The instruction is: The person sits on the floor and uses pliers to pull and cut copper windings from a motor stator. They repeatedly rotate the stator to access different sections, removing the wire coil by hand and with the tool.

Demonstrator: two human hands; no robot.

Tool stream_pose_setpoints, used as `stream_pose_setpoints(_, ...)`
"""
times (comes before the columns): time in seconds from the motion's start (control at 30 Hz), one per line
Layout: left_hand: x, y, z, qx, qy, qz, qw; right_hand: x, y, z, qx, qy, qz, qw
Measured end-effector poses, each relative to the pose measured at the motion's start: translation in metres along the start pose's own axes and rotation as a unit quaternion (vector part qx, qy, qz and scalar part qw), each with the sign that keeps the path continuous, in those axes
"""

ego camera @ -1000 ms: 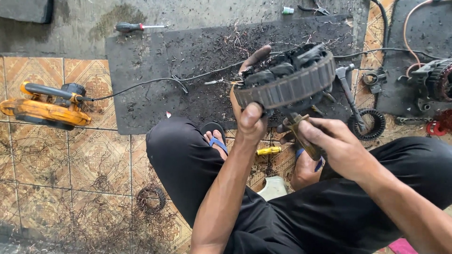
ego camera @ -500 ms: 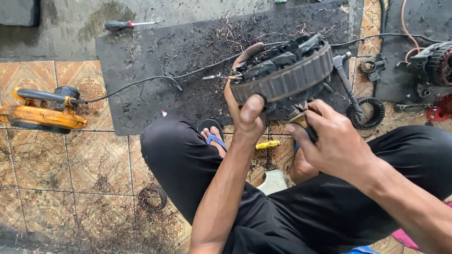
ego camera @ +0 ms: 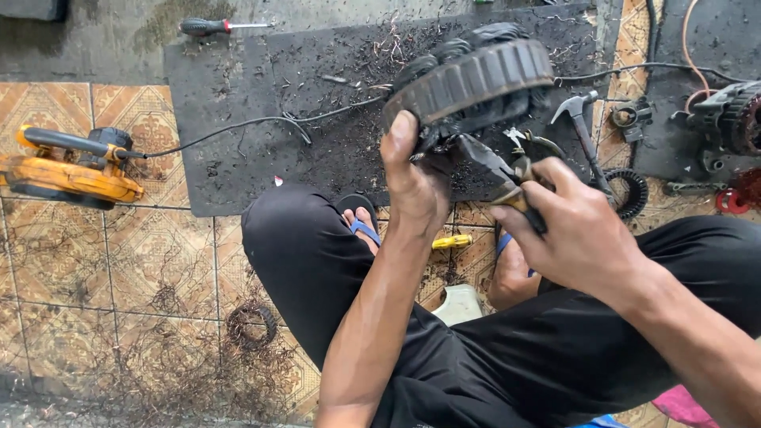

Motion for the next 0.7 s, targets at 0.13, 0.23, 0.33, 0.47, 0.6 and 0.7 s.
stream_pose_setpoints(0.13,0.001,-0.011,0.014,0.061,0.02,0.049,0.997,0.0,0.002,0.006,-0.303,-0.112,-0.105,0.941)
stream_pose_setpoints(0.23,0.001,-0.013,0.014,0.089,0.0,0.048,0.995,0.014,0.012,-0.016,-0.652,-0.113,-0.197,0.723)
stream_pose_setpoints(0.33,-0.001,-0.017,0.015,0.103,-0.03,0.028,0.994,0.013,0.01,-0.018,-0.737,-0.107,-0.292,0.6)
stream_pose_setpoints(0.47,-0.006,-0.013,0.006,0.111,-0.032,0.021,0.993,0.005,0.0,-0.014,-0.74,-0.118,-0.289,0.596)
stream_pose_setpoints(0.6,-0.002,-0.004,0.007,0.178,-0.081,-0.007,0.981,0.006,0.012,-0.009,-0.633,-0.088,-0.219,0.737)
stream_pose_setpoints(0.7,0.0,-0.002,0.011,0.154,-0.088,-0.031,0.984,0.002,0.005,0.003,-0.495,-0.117,-0.156,0.847)
Point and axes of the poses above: each hand's wrist, its own x-axis away from the middle knuckle, its own z-axis out of the back of the hand, y = z × x, the point moved 3 cm from there along -x, towards the middle knuckle, and after that the axes turned 6 degrees about x, right-handed, at the moved point
